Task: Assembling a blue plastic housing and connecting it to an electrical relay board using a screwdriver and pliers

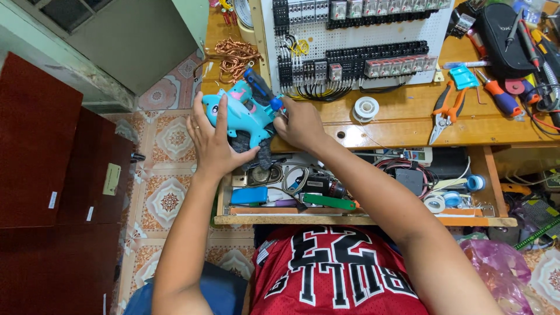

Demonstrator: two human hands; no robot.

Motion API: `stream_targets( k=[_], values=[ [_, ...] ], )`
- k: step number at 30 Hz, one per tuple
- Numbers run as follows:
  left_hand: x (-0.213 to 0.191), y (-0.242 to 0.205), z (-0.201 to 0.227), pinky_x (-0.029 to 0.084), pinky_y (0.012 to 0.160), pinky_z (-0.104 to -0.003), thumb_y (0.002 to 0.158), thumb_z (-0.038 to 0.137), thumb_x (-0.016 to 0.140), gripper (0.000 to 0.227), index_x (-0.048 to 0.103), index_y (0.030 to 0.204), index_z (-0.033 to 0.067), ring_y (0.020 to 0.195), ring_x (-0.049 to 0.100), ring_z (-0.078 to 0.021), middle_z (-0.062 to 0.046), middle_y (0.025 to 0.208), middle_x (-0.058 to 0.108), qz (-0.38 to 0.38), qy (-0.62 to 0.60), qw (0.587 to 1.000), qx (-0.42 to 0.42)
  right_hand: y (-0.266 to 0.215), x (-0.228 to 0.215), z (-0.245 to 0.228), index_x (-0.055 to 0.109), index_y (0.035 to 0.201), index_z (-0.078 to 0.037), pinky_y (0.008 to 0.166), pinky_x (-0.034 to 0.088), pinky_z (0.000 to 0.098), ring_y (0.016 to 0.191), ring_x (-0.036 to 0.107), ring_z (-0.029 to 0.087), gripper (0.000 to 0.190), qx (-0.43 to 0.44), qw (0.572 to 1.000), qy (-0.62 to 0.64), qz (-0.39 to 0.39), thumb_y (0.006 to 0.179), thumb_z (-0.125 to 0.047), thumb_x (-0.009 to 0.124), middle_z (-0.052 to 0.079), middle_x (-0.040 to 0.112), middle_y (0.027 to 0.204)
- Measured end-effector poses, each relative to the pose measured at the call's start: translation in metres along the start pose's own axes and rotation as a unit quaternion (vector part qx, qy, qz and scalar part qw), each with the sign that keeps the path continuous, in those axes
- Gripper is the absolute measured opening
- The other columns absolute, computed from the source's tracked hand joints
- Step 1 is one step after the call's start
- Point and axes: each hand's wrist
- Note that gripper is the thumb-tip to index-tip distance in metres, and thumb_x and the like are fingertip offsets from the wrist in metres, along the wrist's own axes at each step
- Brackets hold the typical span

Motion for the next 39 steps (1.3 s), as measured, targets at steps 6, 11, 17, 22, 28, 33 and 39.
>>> stream_targets(
  k=[6,11,17,22,28,33,39],
  values=[
    [0.001,0.002,-0.005,0.015,0.112,-0.075,0.059,0.044,0.101,0.135,0.025,0.167,0.0171,0.147,0.024,-0.0593,-0.033,0.164,0.009,-0.028,-0.033,0.998,-0.034,-0.001,0.008,0.013,0.064,0.087,-0.015,0.065,0.055,0.0567,0.072,0.070,0.046,0.014,-0.012,0.999,0.013,-0.036,0.080,-0.028,0.063,0.014,0.067,0.064],
    [0.003,0.001,-0.016,0.011,0.114,-0.077,0.055,0.052,0.099,0.137,0.026,0.167,0.0237,0.149,0.023,-0.0595,-0.029,0.167,0.008,-0.078,-0.095,0.988,-0.091,-0.003,-0.005,0.015,0.069,0.095,-0.012,0.065,0.054,0.0482,0.074,0.072,0.040,0.017,-0.029,0.992,0.125,0.012,0.083,-0.024,0.072,0.013,0.069,0.068],
    [-0.007,0.006,-0.018,0.012,0.113,-0.079,0.056,0.052,0.099,0.133,0.029,0.166,0.0272,0.151,0.021,-0.0591,-0.027,0.169,0.006,-0.111,-0.138,0.978,-0.111,-0.011,-0.039,0.014,0.072,0.114,-0.007,0.075,0.061,0.0289,0.078,0.076,0.016,0.017,0.033,0.913,0.407,-0.005,0.097,-0.007,0.070,0.011,0.079,0.085],
    [-0.011,0.013,0.014,0.024,0.112,-0.075,0.072,0.061,0.090,0.107,0.040,0.158,0.0207,0.146,0.031,-0.0554,-0.025,0.165,0.018,-0.015,-0.155,0.984,-0.090,-0.029,-0.071,0.029,0.073,0.112,0.001,0.059,0.055,0.0253,0.064,0.066,0.010,0.026,0.056,0.851,0.520,-0.048,0.087,-0.004,0.080,0.014,0.076,0.084],
    [0.018,0.022,0.062,0.056,0.088,-0.043,0.083,0.042,0.088,0.066,0.064,0.139,0.0172,0.104,0.072,-0.0287,-0.010,0.126,0.069,-0.041,-0.410,0.910,-0.055,-0.052,-0.067,0.072,0.076,0.100,0.005,0.034,0.036,0.0182,0.039,0.049,0.005,0.025,0.018,0.792,0.601,-0.108,0.078,-0.004,0.085,0.018,0.070,0.064],
    [0.044,0.034,0.092,0.059,0.075,-0.027,0.081,0.032,0.091,0.052,0.073,0.128,0.0241,0.084,0.076,-0.0142,0.002,0.104,0.079,-0.112,-0.473,0.874,-0.010,-0.066,-0.055,0.081,0.075,0.098,0.012,0.032,0.030,0.0182,0.036,0.039,0.004,0.024,-0.031,0.776,0.618,-0.122,0.083,-0.006,0.081,0.028,0.068,0.062],
    [0.053,0.035,0.086,0.060,0.072,-0.026,0.084,0.023,0.089,0.029,0.079,0.110,0.0154,0.077,0.070,-0.0097,-0.004,0.087,0.077,-0.139,-0.507,0.850,-0.034,-0.070,-0.038,0.090,0.071,0.105,0.011,0.028,0.028,0.0205,0.028,0.036,0.010,0.025,-0.013,0.730,0.671,-0.131,0.095,-0.011,0.070,0.034,0.065,0.063]
  ],
)
Point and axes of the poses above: each hand's wrist, its own y-axis towards the middle knuckle, its own x-axis out of the palm, z = x × y
